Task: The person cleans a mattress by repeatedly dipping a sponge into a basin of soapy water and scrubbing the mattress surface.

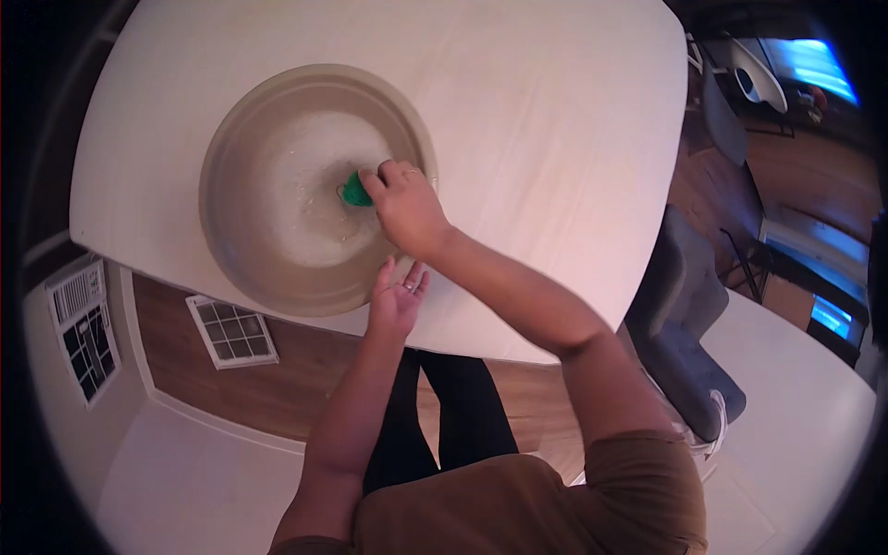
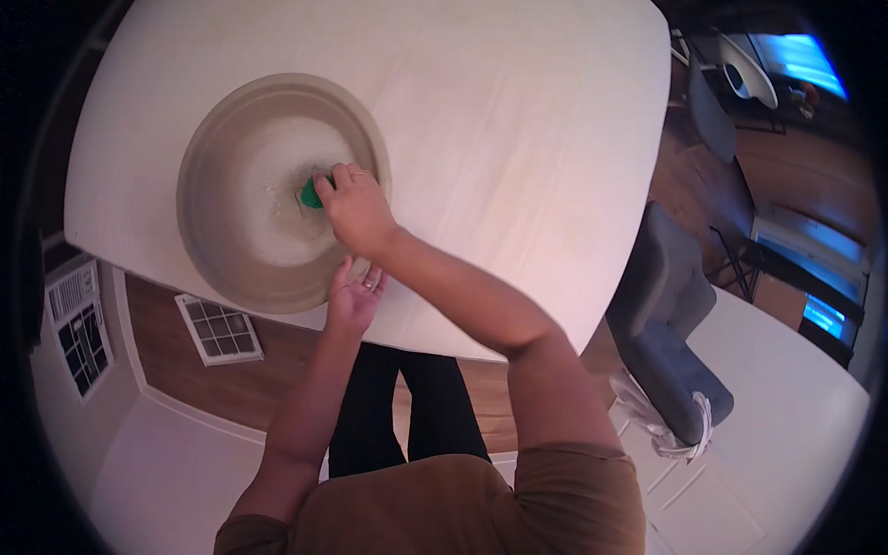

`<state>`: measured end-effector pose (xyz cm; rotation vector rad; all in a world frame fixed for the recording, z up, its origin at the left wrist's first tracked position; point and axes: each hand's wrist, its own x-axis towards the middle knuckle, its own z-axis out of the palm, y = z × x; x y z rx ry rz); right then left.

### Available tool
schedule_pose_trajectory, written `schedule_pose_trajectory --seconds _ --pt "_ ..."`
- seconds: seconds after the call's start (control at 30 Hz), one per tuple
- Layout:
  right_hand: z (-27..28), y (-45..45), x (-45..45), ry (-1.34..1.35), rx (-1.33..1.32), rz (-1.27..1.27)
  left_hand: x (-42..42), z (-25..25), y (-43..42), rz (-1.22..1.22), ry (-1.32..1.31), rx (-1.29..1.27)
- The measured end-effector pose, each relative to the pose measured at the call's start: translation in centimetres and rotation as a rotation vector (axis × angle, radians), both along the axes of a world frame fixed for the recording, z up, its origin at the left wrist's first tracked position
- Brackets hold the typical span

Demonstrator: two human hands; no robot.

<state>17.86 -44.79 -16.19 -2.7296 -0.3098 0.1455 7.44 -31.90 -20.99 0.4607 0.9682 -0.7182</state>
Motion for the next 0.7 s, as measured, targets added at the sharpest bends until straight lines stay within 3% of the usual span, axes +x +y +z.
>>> schedule_pose_trajectory --seconds 0.07,0.13,0.27,0.3,0.37,0.4,0.5,0.57,0.6,0.63,0.7 --pt "2.6 -2.1 -3.1 -0.126 0.308 -0.313 -0.3 0.0 0.9 -0.002 0.036 0.009" --pt "1.8 -4.5 -8.5 -0.165 0.366 -0.511 0.2 -0.3 0.7 -0.001 0.055 0.01" --pt "-4.6 -7.9 -22.3 -0.028 0.114 -0.795 0.3 0.2 0.8 0.067 0.063 0.062" --pt "-7.0 -7.6 -25.1 -0.015 0.119 -0.811 0.0 0.3 1.0 0.078 0.057 0.079" --pt "-11.3 -8.3 -27.7 0.065 -0.064 -0.576 -0.1 0.4 0.9 0.09 0.048 0.076" --pt "-12.4 -10.1 -25.8 0.017 -0.039 -0.513 -0.4 0.7 0.8 0.125 0.057 0.113" --pt "-17.0 -22.8 -13.6 -0.085 -0.336 -0.501 -0.3 0.6 0.9 0.136 0.015 0.183" --pt "-16.9 -32.3 -4.0 -0.278 -0.39 -0.667 -0.7 0.2 0.8 0.122 -0.03 0.208" --pt "-15.4 -35.3 -0.3 -0.244 -0.373 -0.783 -0.6 0.2 0.8 0.123 -0.077 0.217" --pt "-15.6 -37.4 1.9 -0.257 -0.254 -0.862 -0.5 0.1 0.8 0.125 -0.127 0.226" --pt "-15.3 -34.6 -0.6 -0.284 -0.189 -0.769 -0.3 0.3 0.5 0.128 -0.107 0.271"
